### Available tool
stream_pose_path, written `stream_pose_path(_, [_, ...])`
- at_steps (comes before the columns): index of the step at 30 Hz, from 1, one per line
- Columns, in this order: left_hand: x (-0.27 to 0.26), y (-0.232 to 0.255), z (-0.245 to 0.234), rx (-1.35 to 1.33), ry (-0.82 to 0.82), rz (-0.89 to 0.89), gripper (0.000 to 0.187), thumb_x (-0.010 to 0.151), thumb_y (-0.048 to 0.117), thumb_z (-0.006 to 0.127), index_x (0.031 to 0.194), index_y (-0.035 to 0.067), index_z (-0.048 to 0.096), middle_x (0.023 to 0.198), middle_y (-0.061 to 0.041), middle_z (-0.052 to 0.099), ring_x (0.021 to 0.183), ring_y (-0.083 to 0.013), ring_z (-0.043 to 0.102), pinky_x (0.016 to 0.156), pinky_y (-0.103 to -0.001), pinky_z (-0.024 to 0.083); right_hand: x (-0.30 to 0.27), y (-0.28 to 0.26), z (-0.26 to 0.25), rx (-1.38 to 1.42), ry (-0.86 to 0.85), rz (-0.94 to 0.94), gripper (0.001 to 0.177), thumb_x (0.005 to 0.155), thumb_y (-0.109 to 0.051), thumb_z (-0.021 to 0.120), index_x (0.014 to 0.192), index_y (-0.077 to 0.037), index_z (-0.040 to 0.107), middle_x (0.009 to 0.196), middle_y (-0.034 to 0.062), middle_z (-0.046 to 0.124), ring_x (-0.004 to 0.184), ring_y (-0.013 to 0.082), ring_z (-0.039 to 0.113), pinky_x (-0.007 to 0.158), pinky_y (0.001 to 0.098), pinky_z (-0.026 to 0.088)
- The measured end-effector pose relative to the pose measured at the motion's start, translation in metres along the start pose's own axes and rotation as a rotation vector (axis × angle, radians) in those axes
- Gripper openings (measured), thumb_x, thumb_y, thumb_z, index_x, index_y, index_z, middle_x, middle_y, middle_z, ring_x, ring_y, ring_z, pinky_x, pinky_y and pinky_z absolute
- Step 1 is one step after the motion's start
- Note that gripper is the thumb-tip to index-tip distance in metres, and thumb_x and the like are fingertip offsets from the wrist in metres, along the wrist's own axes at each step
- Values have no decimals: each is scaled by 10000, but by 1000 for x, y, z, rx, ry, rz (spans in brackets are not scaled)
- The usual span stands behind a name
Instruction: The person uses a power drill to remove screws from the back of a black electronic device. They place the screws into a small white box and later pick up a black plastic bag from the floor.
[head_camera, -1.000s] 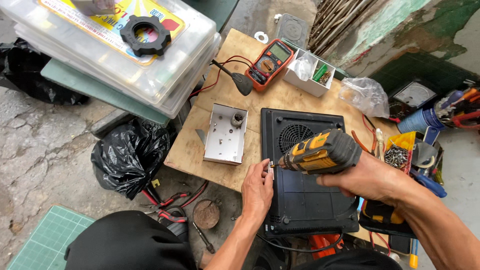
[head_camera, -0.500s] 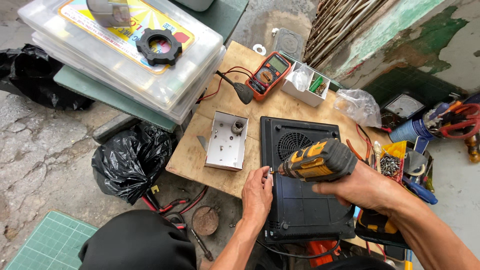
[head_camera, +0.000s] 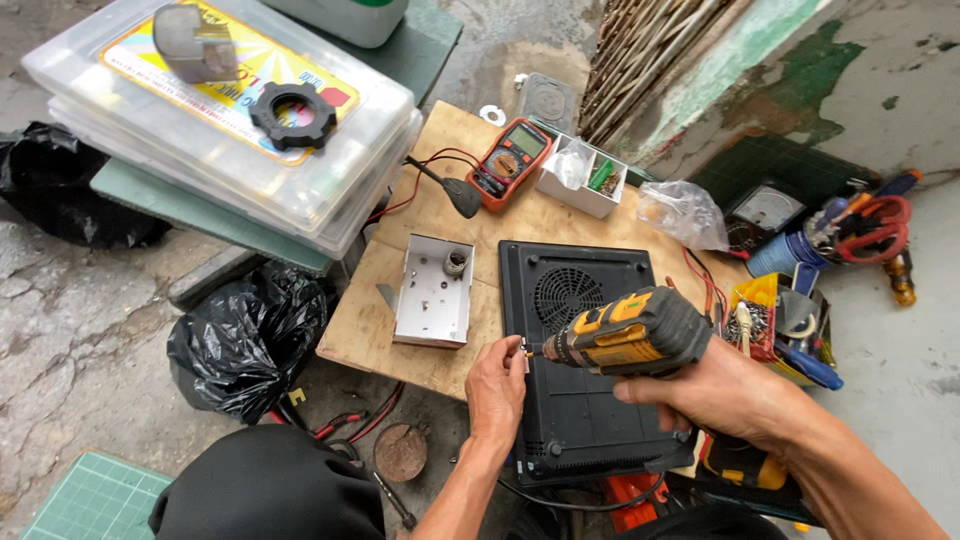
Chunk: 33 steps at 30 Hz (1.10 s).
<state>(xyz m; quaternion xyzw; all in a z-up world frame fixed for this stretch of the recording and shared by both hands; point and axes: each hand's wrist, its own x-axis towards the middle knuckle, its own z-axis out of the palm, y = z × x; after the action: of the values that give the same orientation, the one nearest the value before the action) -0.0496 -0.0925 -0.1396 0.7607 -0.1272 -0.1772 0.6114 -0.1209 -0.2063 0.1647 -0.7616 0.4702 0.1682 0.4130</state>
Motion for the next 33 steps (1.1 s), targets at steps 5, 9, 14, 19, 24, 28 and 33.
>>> stream_pose_path(5, [-12, 6, 1, 12, 22, 40, 206, 1040, 158, 704, 1217, 134, 805, 1084, -14, 691, 852, -160, 727, 777, -356, 615, 3, 11, 5, -70, 30, -35, 135, 875, -79, 933, 958, -30, 839, 684, 110, 715, 488, 207, 601, 452, 346, 488])
stream_pose_path(9, [-9, 0, 4, -36, 34, 25, 128, 1030, 167, 715, 1089, 108, 812, 1089, -19, 690, 800, -158, 739, 748, -338, 620, 5, 5, 10, -58, 34, 10, 141, 890, -93, 890, 1016, -31, 877, 551, 171, 656, 469, 216, 557, 482, 344, 446])
stream_pose_path(14, [-6, -2, 7, -20, 24, -34, 118, 1014, 180, 734, 1079, 137, 822, 1080, 6, 690, 791, -137, 716, 768, -337, 626, 12, 6, 14, -72, 43, 17, 129, 887, -122, 892, 984, -38, 871, 532, 172, 663, 453, 209, 557, 471, 337, 425])
stream_pose_path(19, [-1, 0, 6, -10, -2, -120, 96, 992, 193, 751, 1046, 154, 821, 1087, 18, 694, 814, -122, 732, 806, -350, 637, 12, 3, 15, -107, 42, 57, 163, 892, -144, 883, 1035, -65, 883, 550, 165, 671, 478, 202, 564, 489, 335, 409])
stream_pose_path(24, [4, -2, 8, 34, -10, -209, 124, 958, 233, 793, 1062, 209, 856, 1073, 31, 708, 791, -111, 711, 862, -332, 602, 18, 6, 15, -132, 54, 39, 195, 877, -169, 883, 1060, -105, 902, 530, 145, 661, 458, 184, 551, 479, 323, 403])
stream_pose_path(28, [7, -4, 11, -25, -1, -278, 181, 909, 230, 803, 1068, 224, 889, 1029, 47, 780, 860, -113, 732, 918, -310, 596, 12, 1, 14, -144, 49, 62, 133, 876, -175, 900, 951, -70, 869, 544, 150, 679, 482, 194, 575, 503, 329, 406])
stream_pose_path(33, [9, -7, 7, -85, -32, -346, 270, 858, 234, 849, 1112, 158, 902, 947, -70, 745, 864, -193, 799, 835, -333, 627, 15, 6, 15, -5, 94, -39, 314, 818, -127, 963, 641, 61, 785, 428, 214, 679, 391, 284, 649, 462, 336, 447])
